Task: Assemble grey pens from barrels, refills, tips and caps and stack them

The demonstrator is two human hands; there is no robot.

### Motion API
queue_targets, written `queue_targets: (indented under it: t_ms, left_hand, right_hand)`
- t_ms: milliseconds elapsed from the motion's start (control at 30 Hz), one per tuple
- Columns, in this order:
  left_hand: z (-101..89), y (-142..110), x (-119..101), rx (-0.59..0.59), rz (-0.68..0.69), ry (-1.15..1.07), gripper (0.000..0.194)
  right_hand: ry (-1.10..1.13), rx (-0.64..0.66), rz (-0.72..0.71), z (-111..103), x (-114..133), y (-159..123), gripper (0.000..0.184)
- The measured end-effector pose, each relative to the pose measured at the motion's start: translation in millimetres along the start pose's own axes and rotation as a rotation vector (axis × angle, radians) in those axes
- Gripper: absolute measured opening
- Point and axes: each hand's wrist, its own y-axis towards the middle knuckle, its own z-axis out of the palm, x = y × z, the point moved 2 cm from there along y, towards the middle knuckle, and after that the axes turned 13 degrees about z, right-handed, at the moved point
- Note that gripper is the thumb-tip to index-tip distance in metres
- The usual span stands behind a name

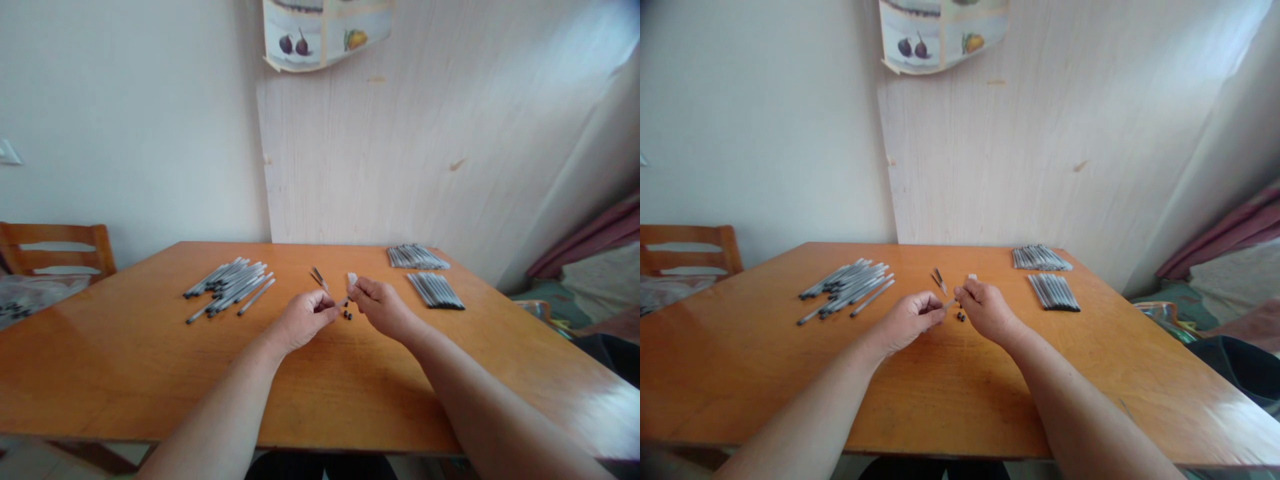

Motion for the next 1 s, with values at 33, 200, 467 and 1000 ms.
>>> queue_targets:
  t_ms: [33,200,467,1000]
  left_hand:
    - [0.0,0.3,0.1,-0.005,0.008,0.007,0.029]
    - [0.7,-1.2,1.0,0.058,-0.053,-0.064,0.042]
    - [0.3,-2.0,3.2,0.076,-0.040,-0.032,0.041]
    - [1.1,0.6,-5.7,-0.037,0.061,0.122,0.027]
  right_hand:
    - [0.003,-0.005,0.004,-0.1,-0.2,0.0,0.036]
    - [0.016,-0.064,0.014,-2.9,-1.2,1.2,0.037]
    - [0.091,-0.044,0.067,0.2,-3.2,1.6,0.041]
    - [0.293,-0.007,0.196,6.9,-4.3,1.7,0.044]
